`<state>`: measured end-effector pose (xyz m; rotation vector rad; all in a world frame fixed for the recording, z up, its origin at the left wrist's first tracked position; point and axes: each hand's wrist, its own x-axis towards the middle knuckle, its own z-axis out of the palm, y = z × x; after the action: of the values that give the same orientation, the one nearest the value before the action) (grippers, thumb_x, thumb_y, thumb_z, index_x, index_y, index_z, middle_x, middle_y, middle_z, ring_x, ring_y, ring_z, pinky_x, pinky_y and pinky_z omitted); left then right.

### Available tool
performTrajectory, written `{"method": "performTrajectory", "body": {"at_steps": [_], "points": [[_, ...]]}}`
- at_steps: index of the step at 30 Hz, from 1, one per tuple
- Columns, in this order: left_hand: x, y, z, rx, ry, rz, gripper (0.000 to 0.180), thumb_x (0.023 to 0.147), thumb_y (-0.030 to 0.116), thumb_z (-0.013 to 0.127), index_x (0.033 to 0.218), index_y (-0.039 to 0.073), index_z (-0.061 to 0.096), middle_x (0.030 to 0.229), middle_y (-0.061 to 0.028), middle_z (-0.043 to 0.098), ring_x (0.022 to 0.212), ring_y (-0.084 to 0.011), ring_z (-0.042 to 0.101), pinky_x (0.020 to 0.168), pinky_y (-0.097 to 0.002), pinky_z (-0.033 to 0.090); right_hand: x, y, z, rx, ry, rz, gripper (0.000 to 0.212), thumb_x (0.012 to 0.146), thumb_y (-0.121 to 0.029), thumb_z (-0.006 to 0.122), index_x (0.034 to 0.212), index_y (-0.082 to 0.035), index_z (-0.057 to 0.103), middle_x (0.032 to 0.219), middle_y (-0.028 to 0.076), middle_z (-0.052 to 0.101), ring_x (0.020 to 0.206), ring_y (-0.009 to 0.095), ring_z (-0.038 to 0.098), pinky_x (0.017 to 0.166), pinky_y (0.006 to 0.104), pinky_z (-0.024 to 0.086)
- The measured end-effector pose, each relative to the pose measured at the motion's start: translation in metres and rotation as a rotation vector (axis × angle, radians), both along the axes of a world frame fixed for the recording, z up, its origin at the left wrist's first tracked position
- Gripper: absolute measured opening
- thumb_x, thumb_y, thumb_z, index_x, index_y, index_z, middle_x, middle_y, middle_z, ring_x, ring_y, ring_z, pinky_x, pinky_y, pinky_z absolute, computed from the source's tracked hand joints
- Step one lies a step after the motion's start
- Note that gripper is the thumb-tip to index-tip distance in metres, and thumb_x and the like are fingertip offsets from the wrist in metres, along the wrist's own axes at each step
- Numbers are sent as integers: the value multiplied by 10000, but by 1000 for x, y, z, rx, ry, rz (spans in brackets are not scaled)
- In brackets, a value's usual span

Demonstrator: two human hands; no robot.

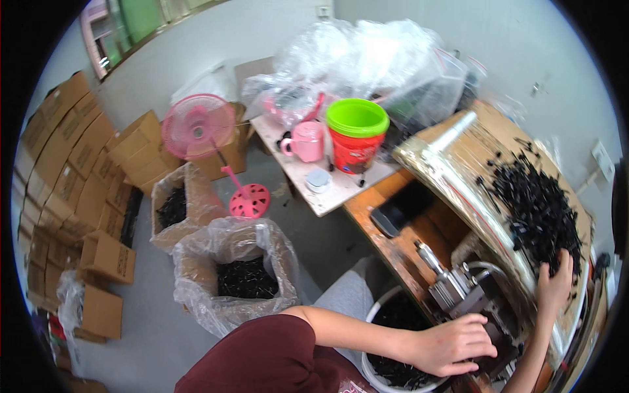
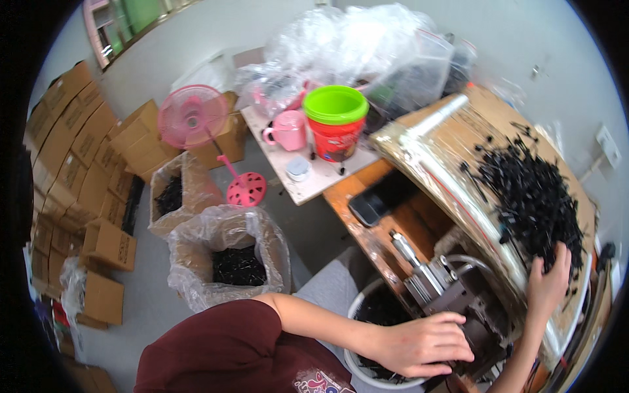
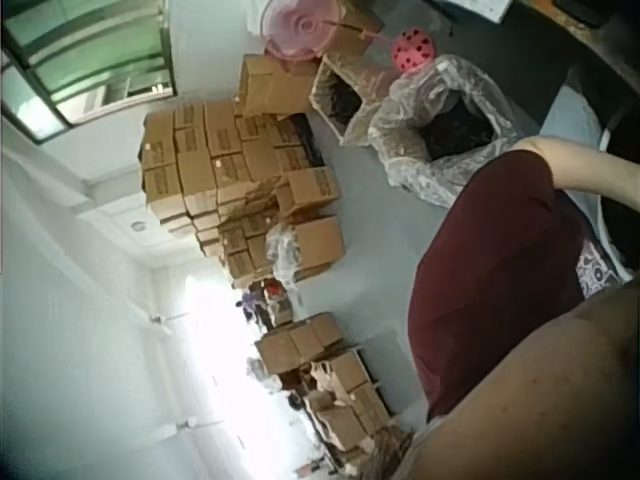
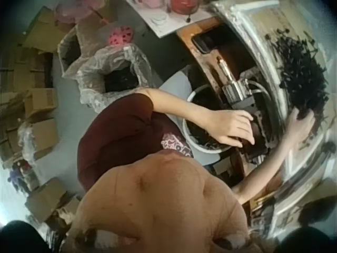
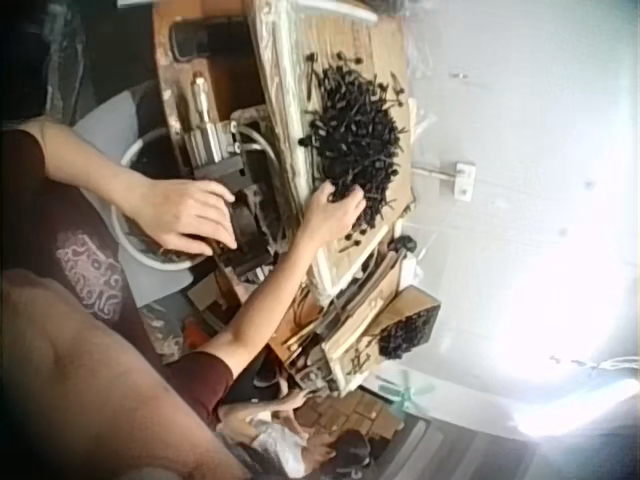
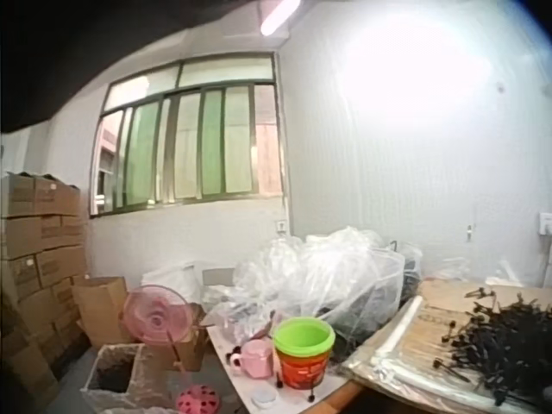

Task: Assembling small plastic parts using a pneumatic clamping machine on a workshop table.

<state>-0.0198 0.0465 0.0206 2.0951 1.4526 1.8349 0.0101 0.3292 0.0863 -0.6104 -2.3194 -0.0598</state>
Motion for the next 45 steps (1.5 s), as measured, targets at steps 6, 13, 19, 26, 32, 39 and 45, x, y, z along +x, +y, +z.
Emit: {"method": "performTrajectory", "body": {"at_steps": [6,13,19,26,32,39,45], "points": [[2,-17,2,45,20,148,269,909,240,659,1129,85,656,1020,-117,678,939,-277,628,856,-398,449,8,30,-12,-112,-29,29,459,839,-8,644,1279,48,523,1172,210,633,1110,360,607,956,382,456],[1,-28,-1,21,-34,258,244,896,220,664,1098,84,657,939,-82,692,857,-263,649,773,-375,470,26,54,-6,-222,-165,8,437,852,-15,650,1267,73,549,1182,222,640,1029,328,651,884,353,494],[5,-26,7,38,-23,275,230,898,214,655,1091,88,653,899,-69,689,814,-254,651,724,-371,471,41,86,-4,-128,-311,-62,381,892,-97,659,1212,86,561,1179,235,624,1102,340,607,939,368,463],[3,-28,3,21,9,274,260,913,221,640,1132,81,631,892,-79,674,797,-260,645,693,-368,478,39,7,37,37,-508,-108,482,931,-323,552,1255,32,597,1218,243,628,1118,381,590,993,419,436],[6,-31,1,36,-21,260,263,920,223,633,1141,81,629,901,-84,675,791,-265,646,689,-370,489,57,-15,40,125,-439,-17,287,984,-213,506,989,57,602,931,256,643,777,302,588,820,389,464],[-1,-35,-1,-100,-45,206,384,897,161,635,1238,2,558,909,-121,615,813,-289,603,740,-387,478,66,9,25,-189,-375,-14,339,997,-94,533,1291,74,536,1256,260,584,1176,390,563,1021,376,423],[-5,-27,4,-159,-14,189,442,852,172,713,1244,7,594,962,-100,683,790,-252,657,709,-348,516,63,-20,32,24,-409,37,197,950,-148,581,1052,20,581,1039,219,601,983,426,575,834,429,461]]}}
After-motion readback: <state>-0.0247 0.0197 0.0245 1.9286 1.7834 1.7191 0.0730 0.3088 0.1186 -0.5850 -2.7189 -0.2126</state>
